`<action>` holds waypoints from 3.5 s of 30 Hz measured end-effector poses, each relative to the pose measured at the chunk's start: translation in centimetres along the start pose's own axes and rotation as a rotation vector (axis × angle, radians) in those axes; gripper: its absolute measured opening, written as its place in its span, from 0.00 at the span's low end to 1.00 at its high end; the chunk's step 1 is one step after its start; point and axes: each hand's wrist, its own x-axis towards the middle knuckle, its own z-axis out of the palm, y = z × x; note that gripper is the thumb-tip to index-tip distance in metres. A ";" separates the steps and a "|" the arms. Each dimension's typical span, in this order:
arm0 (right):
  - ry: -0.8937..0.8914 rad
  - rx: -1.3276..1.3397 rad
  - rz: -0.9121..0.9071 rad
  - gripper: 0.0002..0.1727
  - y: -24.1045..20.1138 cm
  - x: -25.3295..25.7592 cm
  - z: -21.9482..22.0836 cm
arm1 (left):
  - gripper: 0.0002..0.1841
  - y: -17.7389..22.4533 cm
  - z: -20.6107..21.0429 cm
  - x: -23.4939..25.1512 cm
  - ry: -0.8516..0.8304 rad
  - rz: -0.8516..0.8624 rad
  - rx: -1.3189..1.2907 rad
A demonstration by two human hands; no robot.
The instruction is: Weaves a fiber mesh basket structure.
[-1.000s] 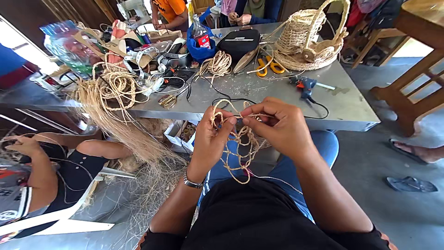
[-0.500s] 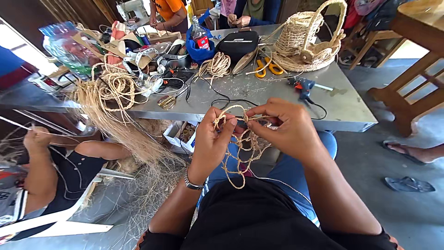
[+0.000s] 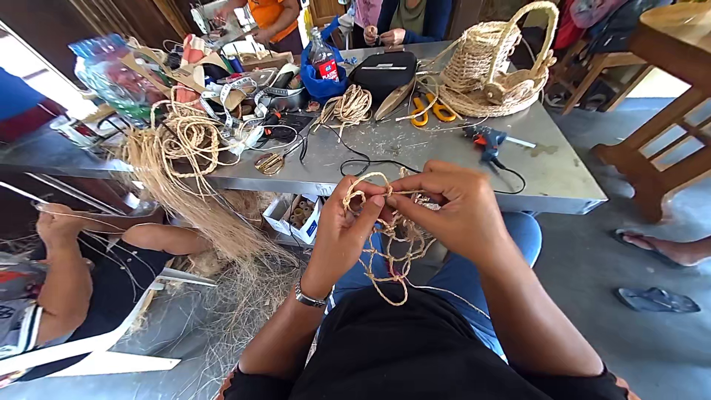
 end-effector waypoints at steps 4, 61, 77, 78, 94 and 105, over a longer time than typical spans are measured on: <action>-0.001 0.008 0.006 0.08 0.0 -0.1 0.5 | 0.06 -0.3 -0.3 0.0 -0.005 -0.026 -0.057; -0.024 -0.150 0.016 0.12 -0.8 -0.9 0.0 | 0.10 -0.4 -0.2 0.4 0.002 0.069 -0.038; 0.212 -0.078 -0.040 0.22 -0.1 -0.3 -0.1 | 0.12 0.5 1.2 -0.4 -0.115 0.089 -0.002; 0.221 -0.082 -0.048 0.22 -0.1 -0.3 -0.1 | 0.11 0.5 1.2 -0.5 -0.117 0.088 0.005; 0.199 0.014 0.054 0.23 -0.4 0.2 -0.1 | 0.13 -0.4 0.5 -0.7 -0.147 -0.036 -0.084; 0.238 -0.026 -0.069 0.23 -1.9 0.3 0.0 | 0.05 0.2 1.4 -0.6 -0.132 0.014 -0.054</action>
